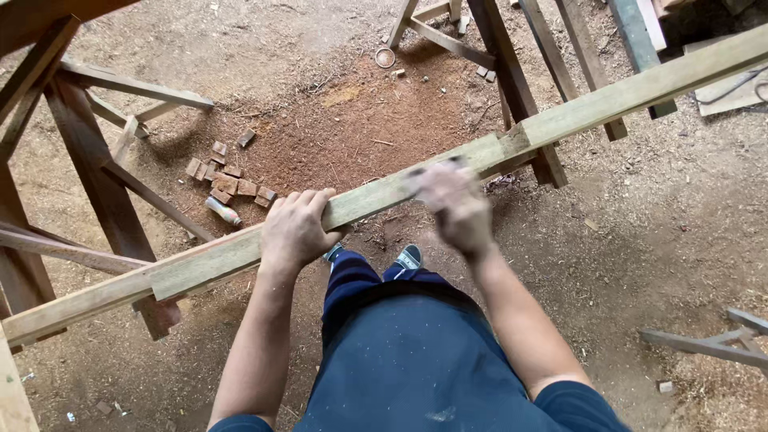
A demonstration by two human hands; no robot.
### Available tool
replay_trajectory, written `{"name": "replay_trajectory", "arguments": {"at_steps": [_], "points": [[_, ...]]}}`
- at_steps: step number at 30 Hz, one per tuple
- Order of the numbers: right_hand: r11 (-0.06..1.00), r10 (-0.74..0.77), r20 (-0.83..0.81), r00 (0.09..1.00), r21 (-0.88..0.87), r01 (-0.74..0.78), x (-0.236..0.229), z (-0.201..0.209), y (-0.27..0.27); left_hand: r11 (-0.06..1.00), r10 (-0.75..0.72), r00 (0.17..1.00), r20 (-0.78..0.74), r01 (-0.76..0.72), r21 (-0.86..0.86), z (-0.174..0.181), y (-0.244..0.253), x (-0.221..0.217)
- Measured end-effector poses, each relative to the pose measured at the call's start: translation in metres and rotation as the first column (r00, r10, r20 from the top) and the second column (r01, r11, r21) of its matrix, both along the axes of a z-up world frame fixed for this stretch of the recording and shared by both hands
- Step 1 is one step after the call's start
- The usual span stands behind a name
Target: The person sands a long wooden beam by hand using a piece of sandpaper, rubbing the surfaces and edges repeatedly.
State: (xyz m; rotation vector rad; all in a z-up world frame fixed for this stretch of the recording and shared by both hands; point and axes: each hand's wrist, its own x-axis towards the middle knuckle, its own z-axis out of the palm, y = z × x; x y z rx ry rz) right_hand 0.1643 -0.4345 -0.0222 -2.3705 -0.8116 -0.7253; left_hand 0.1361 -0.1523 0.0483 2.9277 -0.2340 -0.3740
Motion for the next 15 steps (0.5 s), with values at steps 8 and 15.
{"name": "replay_trajectory", "arguments": {"at_steps": [8, 15], "points": [[0.996, 0.021, 0.052, 0.998, -0.086, -0.016, -0.031, -0.002, 0.047, 0.974, -0.201, 0.958, 0.206, 0.218, -0.067, -0.02, -0.05, 0.034], [0.982, -0.172, -0.131, 0.976, 0.051, 0.18, 0.03, -0.022, -0.034, 0.984, -0.109, 0.985, 0.134, 0.126, -0.129, -0.015, -0.053, 0.027]]}}
